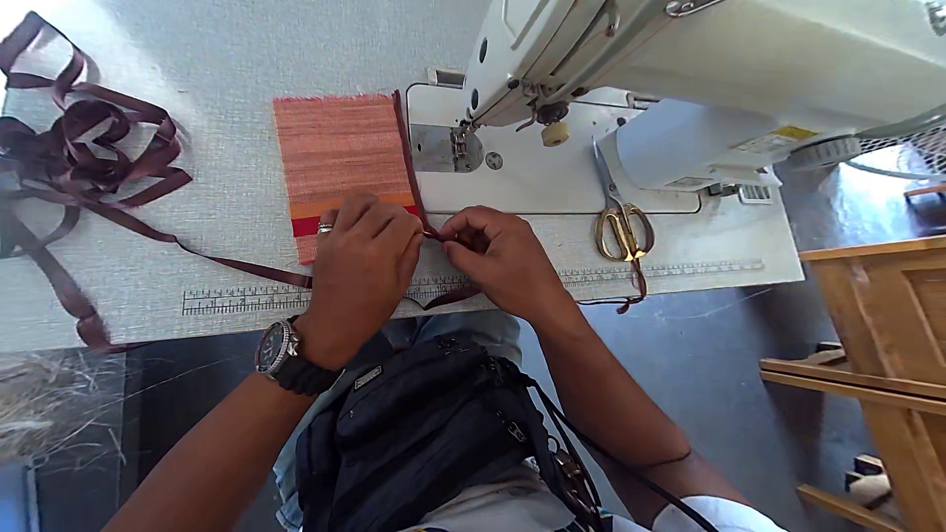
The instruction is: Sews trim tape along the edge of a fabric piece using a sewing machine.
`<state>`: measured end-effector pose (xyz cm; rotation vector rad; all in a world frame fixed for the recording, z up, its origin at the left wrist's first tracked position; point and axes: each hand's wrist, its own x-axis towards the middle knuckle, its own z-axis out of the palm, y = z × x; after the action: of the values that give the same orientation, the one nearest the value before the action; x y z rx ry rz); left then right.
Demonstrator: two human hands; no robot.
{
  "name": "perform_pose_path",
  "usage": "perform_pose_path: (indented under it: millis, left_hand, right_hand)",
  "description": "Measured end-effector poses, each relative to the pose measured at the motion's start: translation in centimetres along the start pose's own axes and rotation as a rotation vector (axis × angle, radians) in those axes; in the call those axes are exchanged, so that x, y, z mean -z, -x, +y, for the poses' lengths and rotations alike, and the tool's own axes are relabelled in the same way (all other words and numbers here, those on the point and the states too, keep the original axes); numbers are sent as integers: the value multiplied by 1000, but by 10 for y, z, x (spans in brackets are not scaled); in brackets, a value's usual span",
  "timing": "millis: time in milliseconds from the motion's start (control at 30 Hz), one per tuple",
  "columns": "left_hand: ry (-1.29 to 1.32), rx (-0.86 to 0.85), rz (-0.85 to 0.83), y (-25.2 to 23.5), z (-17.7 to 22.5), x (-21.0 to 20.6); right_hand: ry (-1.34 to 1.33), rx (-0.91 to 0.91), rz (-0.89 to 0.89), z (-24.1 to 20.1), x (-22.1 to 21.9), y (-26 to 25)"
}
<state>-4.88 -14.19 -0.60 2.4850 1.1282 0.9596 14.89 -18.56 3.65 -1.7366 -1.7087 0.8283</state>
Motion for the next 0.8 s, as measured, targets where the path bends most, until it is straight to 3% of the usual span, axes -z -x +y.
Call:
perform_pose_path:
  millis: [267,433,800]
  left_hand:
    - [52,41,-20,-3,0,6]
    - [35,23,-15,-2,-1,5]
    - [-9,-73,-10,6,1,4]
  right_hand:
    - [-136,-100,-145,-5,13,-4]
    - [-151,-64,-154,-3,17,-6]
    - [137,147,141,7,4,-4]
